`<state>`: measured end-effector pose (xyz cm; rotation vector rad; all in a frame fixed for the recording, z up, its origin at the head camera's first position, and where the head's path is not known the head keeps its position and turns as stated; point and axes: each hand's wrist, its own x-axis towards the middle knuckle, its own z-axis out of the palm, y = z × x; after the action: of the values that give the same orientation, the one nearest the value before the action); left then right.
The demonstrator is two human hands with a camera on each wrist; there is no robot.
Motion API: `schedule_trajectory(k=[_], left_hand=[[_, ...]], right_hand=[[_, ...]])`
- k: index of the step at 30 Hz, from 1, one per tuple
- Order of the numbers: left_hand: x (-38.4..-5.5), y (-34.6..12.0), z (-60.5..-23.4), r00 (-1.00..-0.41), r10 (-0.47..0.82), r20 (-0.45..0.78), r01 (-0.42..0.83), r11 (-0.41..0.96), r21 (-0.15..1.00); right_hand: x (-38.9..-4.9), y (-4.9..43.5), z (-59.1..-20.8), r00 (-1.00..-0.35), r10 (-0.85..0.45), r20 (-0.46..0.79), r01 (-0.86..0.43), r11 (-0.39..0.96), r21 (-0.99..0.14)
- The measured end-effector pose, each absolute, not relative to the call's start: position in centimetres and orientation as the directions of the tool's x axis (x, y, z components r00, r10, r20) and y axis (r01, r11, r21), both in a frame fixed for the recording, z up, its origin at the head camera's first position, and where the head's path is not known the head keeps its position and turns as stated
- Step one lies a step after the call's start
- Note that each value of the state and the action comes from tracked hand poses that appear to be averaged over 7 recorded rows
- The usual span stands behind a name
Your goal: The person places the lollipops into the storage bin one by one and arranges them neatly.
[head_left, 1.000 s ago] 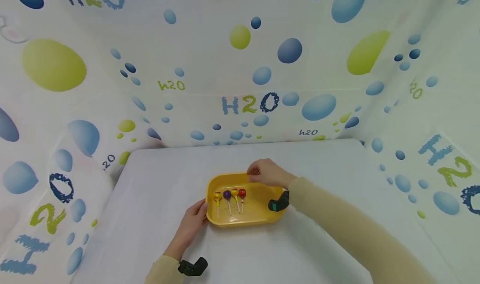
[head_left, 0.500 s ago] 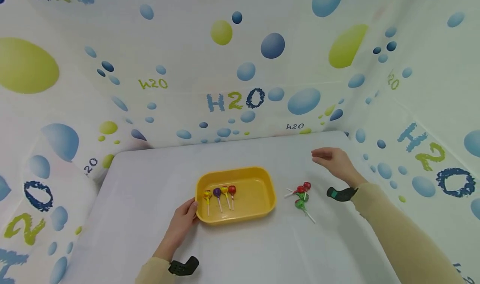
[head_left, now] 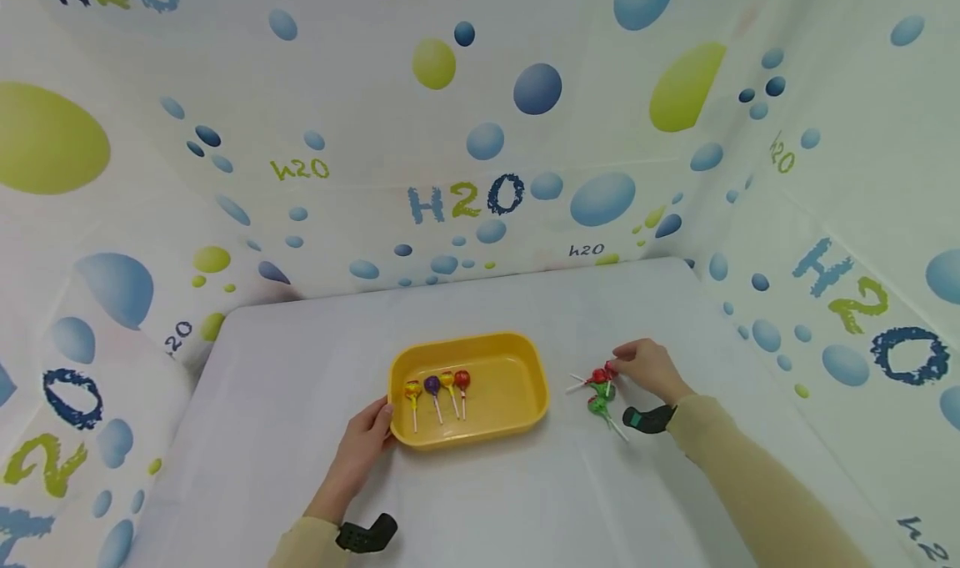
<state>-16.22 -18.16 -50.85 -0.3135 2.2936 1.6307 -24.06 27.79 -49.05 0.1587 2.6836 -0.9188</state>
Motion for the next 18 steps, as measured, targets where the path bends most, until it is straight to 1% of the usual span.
schedule_trajectory(k=[7, 18], left_hand=[[-16.14, -18.09, -50.88, -0.928, 0.001, -0.373, -0.354, 0.314, 0.881], [-16.04, -18.07, -50.75, -0.93, -0.005, -0.367, -0.349, 0.321, 0.881]], right_hand=[[-24.15, 27.46, -49.05, -0.942, 0.025, -0.335, 0.216, 0.809, -0.546], [-24.2, 27.65, -49.15, -0.949, -0.014, -0.315, 0.17, 0.821, -0.546]])
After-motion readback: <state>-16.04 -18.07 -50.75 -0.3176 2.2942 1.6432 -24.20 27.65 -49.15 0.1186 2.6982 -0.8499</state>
